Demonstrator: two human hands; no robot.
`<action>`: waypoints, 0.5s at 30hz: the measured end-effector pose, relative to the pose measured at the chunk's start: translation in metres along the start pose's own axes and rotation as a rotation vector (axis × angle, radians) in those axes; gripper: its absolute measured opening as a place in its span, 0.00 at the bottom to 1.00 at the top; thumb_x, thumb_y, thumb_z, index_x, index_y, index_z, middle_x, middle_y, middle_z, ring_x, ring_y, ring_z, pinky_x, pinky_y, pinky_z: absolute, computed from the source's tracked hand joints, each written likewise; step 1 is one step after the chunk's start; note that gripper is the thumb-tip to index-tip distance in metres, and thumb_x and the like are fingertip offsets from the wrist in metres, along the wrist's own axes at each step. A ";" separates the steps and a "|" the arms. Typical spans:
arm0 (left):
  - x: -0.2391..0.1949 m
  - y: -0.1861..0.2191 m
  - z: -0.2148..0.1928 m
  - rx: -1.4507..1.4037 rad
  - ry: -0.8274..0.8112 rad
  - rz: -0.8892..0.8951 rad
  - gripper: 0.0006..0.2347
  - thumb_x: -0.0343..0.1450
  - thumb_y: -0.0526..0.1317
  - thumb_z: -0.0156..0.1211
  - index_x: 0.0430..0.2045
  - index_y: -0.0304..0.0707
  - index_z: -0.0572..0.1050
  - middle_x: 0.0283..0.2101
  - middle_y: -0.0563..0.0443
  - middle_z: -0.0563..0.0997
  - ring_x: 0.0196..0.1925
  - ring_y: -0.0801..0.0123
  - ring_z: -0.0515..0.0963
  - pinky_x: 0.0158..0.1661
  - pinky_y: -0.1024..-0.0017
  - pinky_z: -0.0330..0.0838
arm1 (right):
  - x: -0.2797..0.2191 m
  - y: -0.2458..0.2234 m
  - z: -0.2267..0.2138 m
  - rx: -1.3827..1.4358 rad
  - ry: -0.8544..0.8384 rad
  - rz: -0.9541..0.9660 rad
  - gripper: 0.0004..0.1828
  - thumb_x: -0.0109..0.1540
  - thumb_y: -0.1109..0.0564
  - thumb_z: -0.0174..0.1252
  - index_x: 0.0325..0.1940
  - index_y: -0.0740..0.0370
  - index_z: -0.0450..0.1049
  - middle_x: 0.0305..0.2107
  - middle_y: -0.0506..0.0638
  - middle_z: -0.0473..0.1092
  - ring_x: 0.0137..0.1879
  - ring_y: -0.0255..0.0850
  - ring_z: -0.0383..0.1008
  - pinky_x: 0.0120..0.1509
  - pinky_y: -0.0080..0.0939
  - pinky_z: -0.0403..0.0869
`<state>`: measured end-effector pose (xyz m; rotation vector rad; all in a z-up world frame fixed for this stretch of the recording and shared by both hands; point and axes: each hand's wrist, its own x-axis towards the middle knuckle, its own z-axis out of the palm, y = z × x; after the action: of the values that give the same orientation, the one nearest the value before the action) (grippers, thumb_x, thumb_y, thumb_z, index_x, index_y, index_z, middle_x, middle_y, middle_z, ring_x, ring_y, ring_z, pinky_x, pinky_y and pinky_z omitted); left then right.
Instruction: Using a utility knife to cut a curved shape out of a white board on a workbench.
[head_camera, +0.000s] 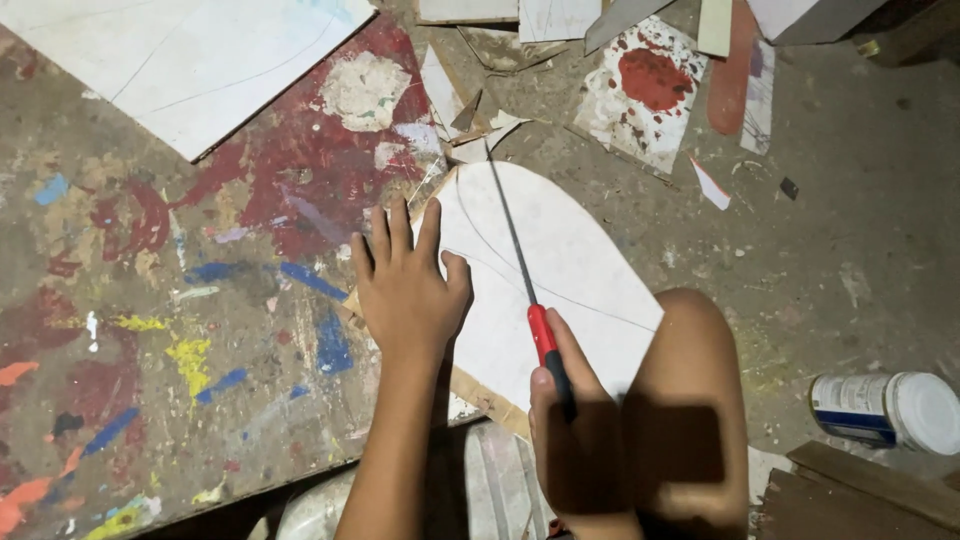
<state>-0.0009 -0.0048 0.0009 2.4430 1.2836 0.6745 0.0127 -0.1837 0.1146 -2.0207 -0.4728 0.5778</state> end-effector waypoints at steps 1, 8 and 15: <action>0.001 0.002 0.000 -0.003 0.003 -0.002 0.26 0.72 0.49 0.41 0.68 0.53 0.67 0.75 0.43 0.61 0.78 0.50 0.53 0.72 0.47 0.39 | 0.000 -0.005 -0.004 -0.003 0.000 -0.003 0.37 0.63 0.40 0.42 0.75 0.51 0.66 0.11 0.41 0.53 0.17 0.32 0.53 0.22 0.36 0.58; 0.005 -0.001 -0.001 0.078 -0.066 0.034 0.27 0.72 0.51 0.38 0.70 0.54 0.64 0.74 0.41 0.60 0.77 0.47 0.53 0.73 0.43 0.31 | -0.004 -0.002 -0.015 0.046 -0.022 0.044 0.36 0.62 0.38 0.47 0.75 0.44 0.67 0.09 0.41 0.59 0.15 0.30 0.58 0.20 0.30 0.60; 0.006 0.006 -0.008 0.067 -0.121 -0.024 0.27 0.71 0.52 0.37 0.69 0.57 0.63 0.76 0.45 0.57 0.78 0.51 0.51 0.72 0.43 0.31 | -0.018 -0.019 -0.017 -0.270 0.151 -0.043 0.34 0.63 0.38 0.40 0.74 0.40 0.65 0.06 0.41 0.56 0.10 0.34 0.53 0.16 0.34 0.56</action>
<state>0.0019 -0.0028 0.0121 2.4758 1.3058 0.4769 0.0059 -0.1965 0.1421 -2.2850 -0.5230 0.3455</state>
